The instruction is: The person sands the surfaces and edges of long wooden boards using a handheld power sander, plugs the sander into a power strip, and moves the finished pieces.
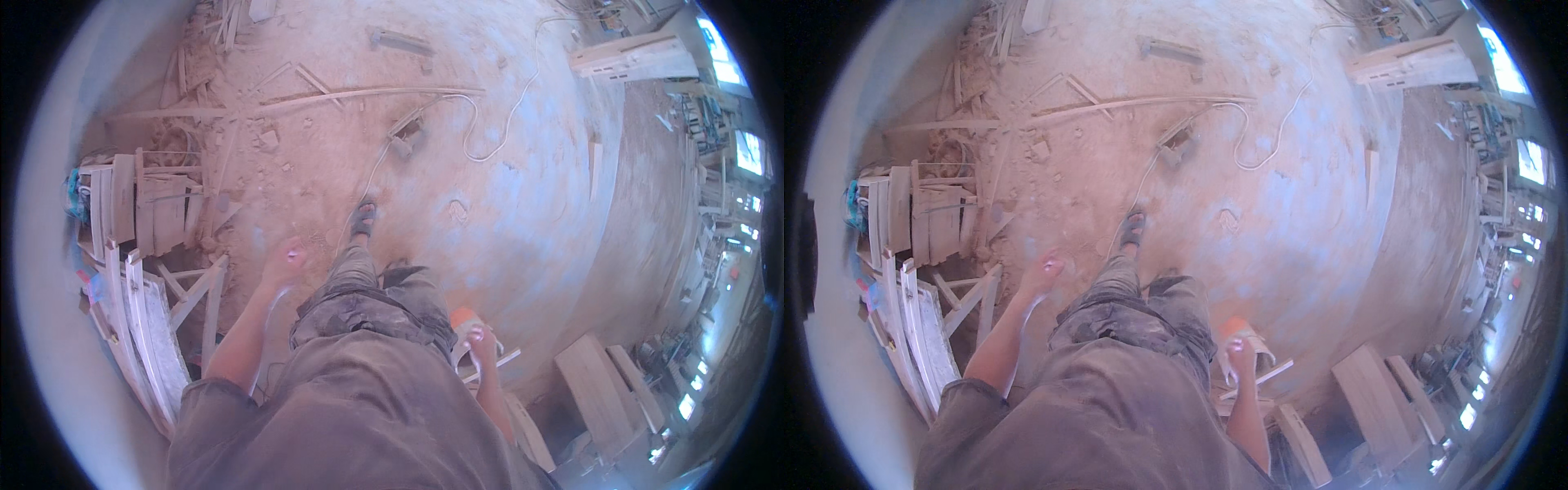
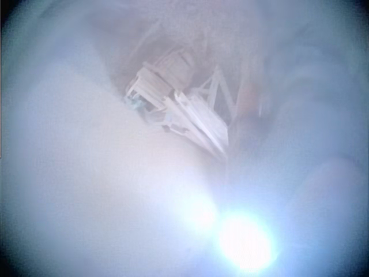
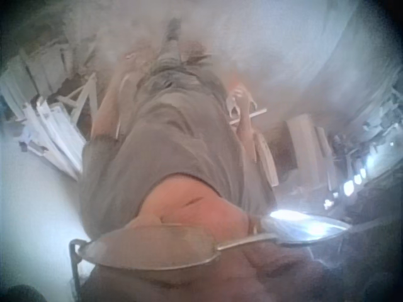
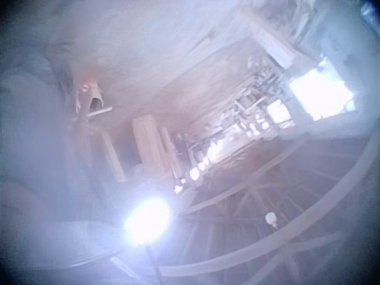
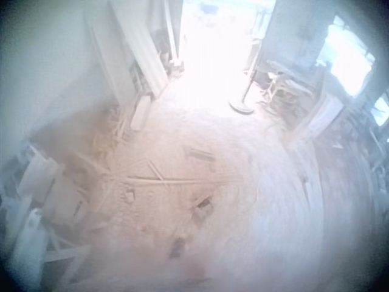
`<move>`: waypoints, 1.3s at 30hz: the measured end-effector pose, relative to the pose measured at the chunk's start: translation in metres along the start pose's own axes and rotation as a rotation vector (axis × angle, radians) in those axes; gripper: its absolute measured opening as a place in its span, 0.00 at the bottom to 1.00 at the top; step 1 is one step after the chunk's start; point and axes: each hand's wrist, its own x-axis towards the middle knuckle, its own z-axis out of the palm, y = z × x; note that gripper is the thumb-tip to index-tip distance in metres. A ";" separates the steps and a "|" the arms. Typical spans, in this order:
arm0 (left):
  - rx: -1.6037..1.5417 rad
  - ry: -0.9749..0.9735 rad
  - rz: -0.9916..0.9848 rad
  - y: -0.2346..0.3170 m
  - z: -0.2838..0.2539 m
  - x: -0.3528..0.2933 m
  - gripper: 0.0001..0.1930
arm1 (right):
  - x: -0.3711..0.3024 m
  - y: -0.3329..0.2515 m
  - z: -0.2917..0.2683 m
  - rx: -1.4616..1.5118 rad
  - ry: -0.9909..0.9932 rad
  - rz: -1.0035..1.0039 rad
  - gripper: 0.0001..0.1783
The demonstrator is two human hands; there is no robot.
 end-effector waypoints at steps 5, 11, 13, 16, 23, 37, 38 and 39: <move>-0.003 0.298 -0.202 -0.068 0.025 0.002 0.28 | 0.160 -0.113 -0.070 -0.357 0.000 -0.136 0.27; -0.258 0.386 -0.425 -0.001 0.101 -0.054 0.27 | 0.296 -0.304 -0.052 -0.706 -0.255 -0.300 0.24; -0.272 0.457 -0.503 0.048 0.136 -0.049 0.23 | 0.358 -0.330 -0.014 -0.866 -0.385 -0.361 0.24; -0.176 0.361 -0.596 0.113 0.201 -0.033 0.20 | 0.438 -0.358 0.054 -1.151 -0.631 -0.394 0.23; -0.262 0.161 -0.561 0.204 0.287 0.072 0.27 | 0.564 -0.380 0.194 -1.295 -0.635 -0.598 0.24; 0.079 0.216 -0.502 0.141 0.362 0.154 0.32 | 0.797 -0.335 0.352 -1.478 -0.330 -1.302 0.35; 0.059 0.183 -0.559 0.140 0.370 0.148 0.32 | 0.789 -0.336 0.346 -1.398 -0.372 -1.231 0.33; 0.033 0.143 -0.604 0.141 0.375 0.140 0.32 | 0.778 -0.333 0.336 -1.472 -0.373 -1.176 0.30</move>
